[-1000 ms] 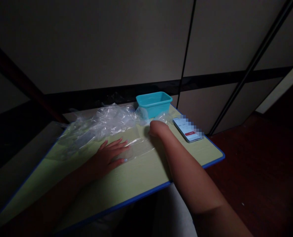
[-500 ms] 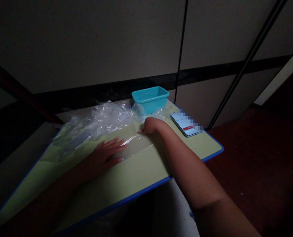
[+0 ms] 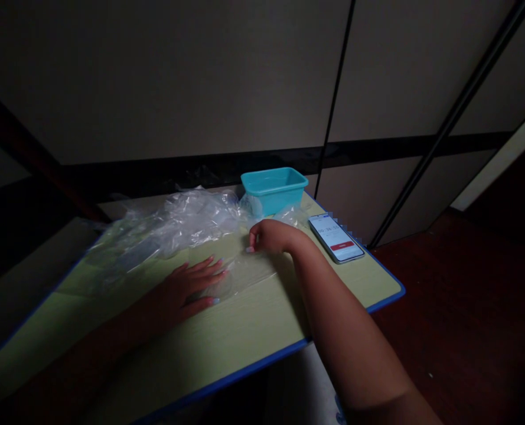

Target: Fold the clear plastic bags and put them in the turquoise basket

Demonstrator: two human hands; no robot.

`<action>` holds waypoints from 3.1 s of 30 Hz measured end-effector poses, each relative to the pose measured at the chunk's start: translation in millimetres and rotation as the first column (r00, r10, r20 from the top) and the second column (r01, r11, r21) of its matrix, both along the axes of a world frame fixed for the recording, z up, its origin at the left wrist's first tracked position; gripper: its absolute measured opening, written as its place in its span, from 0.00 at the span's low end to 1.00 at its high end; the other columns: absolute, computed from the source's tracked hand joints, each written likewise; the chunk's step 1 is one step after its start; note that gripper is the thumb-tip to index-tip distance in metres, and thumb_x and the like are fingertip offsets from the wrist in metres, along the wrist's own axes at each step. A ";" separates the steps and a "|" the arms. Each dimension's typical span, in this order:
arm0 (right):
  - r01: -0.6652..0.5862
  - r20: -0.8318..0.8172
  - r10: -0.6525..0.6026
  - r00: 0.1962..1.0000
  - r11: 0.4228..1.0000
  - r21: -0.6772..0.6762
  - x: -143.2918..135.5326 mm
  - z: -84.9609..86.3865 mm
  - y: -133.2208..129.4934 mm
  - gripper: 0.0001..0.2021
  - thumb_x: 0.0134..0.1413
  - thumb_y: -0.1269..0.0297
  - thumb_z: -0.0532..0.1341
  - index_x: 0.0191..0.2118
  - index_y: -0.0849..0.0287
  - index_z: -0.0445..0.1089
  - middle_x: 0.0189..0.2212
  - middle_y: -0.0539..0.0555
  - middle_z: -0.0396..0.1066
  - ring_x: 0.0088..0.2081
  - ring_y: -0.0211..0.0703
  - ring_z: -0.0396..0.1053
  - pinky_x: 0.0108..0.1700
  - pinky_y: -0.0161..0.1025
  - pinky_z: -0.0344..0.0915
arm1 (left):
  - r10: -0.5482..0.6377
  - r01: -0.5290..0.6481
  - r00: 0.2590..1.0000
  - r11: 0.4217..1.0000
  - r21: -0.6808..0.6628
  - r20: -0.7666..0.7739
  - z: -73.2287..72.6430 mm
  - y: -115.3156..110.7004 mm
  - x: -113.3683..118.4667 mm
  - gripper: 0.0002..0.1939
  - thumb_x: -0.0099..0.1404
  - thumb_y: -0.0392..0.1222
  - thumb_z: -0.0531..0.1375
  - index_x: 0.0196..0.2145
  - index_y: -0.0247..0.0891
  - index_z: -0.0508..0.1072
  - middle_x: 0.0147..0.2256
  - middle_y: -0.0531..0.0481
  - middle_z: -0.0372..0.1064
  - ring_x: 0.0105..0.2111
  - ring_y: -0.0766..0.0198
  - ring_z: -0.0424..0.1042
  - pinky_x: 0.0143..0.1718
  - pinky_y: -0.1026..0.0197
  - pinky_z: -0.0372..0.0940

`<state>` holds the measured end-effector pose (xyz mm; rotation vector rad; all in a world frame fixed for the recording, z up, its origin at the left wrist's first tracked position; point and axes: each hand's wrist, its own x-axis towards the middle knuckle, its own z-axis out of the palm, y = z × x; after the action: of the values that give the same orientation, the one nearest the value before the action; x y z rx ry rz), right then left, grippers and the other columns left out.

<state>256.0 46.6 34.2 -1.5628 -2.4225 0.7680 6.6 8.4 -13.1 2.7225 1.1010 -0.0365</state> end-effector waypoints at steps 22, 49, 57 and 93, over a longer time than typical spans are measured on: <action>-0.048 0.240 0.086 0.967 0.986 -0.158 6.1 -0.6 1.4 0.12 0.45 0.64 0.61 0.35 0.66 0.73 0.28 0.53 0.72 0.30 0.39 0.65 0.29 0.31 0.56 | -0.032 0.031 0.999 0.999 0.033 0.016 -0.2 -0.7 -1.0 0.23 0.66 0.49 0.50 0.58 0.52 0.55 0.62 0.49 0.44 0.62 0.53 0.43 0.56 0.41 0.46; 0.078 0.400 -0.062 0.915 0.997 -0.023 -2.2 -11.9 8.1 0.15 0.50 0.58 0.59 0.40 0.63 0.73 0.37 0.59 0.73 0.35 0.46 0.69 0.30 0.33 0.58 | -0.175 0.175 0.983 0.985 0.003 0.057 -3.5 0.4 0.3 0.22 0.68 0.44 0.47 0.59 0.54 0.53 0.62 0.55 0.46 0.62 0.56 0.42 0.57 0.46 0.45; 0.071 -0.057 -0.074 0.996 0.996 -0.057 -7.3 -1.8 -1.8 0.17 0.59 0.56 0.50 0.30 0.64 0.68 0.24 0.54 0.70 0.26 0.37 0.66 0.29 0.33 0.59 | -0.196 0.196 0.977 0.981 0.015 0.081 -7.0 2.6 -0.4 0.21 0.68 0.45 0.47 0.58 0.57 0.54 0.62 0.57 0.46 0.62 0.54 0.44 0.56 0.45 0.46; -0.099 -0.134 0.008 0.991 0.716 -0.691 -8.6 -21.3 5.5 0.17 0.58 0.52 0.51 0.27 0.62 0.59 0.13 0.49 0.65 0.13 0.38 0.65 0.15 0.32 0.62 | -0.182 0.146 0.969 0.968 0.206 0.165 -21.7 6.7 -5.6 0.25 0.66 0.46 0.51 0.60 0.47 0.54 0.63 0.49 0.43 0.62 0.53 0.43 0.57 0.48 0.48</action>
<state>247.4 52.1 12.9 -1.5694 -2.1953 1.9075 1.0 15.2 -34.8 2.9102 0.8659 0.3051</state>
